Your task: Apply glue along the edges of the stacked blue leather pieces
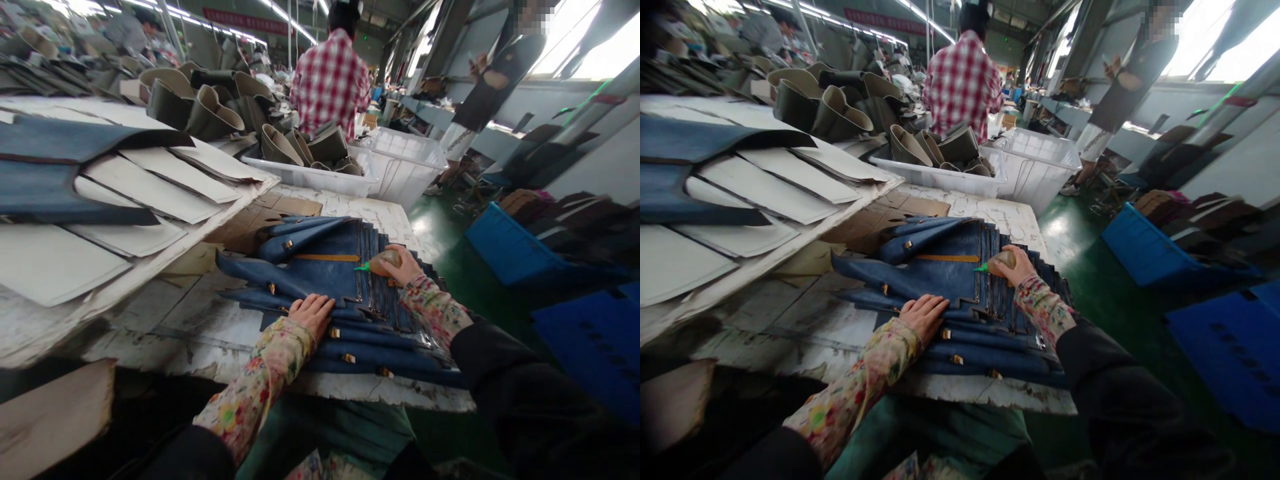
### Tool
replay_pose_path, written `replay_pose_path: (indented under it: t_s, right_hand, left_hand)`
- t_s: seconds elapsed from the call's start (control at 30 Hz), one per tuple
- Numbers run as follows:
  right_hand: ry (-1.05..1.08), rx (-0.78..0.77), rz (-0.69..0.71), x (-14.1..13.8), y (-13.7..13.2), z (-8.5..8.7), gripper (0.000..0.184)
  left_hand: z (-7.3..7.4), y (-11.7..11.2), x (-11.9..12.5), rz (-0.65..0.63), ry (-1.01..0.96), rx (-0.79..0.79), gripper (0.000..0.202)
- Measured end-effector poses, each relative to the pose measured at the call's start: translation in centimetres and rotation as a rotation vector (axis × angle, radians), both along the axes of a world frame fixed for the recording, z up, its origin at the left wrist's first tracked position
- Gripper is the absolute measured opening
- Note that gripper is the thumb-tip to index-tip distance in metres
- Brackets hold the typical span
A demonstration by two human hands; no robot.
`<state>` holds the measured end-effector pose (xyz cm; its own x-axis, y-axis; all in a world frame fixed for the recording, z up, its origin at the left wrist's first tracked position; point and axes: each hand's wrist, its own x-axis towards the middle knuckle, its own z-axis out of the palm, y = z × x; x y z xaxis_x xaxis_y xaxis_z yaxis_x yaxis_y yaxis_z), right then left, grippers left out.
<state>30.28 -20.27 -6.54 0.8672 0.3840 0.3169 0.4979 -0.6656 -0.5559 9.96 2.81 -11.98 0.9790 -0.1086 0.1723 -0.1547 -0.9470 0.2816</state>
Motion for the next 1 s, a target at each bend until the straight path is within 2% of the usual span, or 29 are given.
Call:
replay_pose_path:
  t_s: [0.2, 0.47, 0.6, 0.7, 0.8, 1.0]
  right_hand:
    - [0.026, -0.083, 0.123, -1.0, -0.4, 0.7, 0.046]
    - [-0.216, -0.017, 0.04, 1.2, 0.8, 0.3, 0.05]
    - [-0.211, -0.05, 0.079, 1.2, 0.9, 0.6, 0.048]
    - [-0.21, -0.058, 0.052, 1.4, 1.1, 0.6, 0.049]
    - [-0.216, -0.035, 0.0, 1.8, 1.3, 0.8, 0.05]
    - [-0.207, -0.014, 0.029, 2.4, 1.5, 0.7, 0.051]
  left_hand:
    - [-0.2, 0.0, 0.1, 0.004, -0.026, -0.017, 0.038]
    - [0.1, 0.0, -0.2, -0.012, -0.046, -0.024, 0.037]
    - [0.3, 0.1, -0.2, -0.019, -0.021, -0.043, 0.038]
    - [0.4, 0.1, -0.2, -0.013, -0.015, -0.052, 0.037]
    - [0.1, 0.2, -0.2, -0.024, -0.064, -0.052, 0.037]
    - [-0.7, 0.2, -0.3, -0.02, -0.15, -0.054, 0.036]
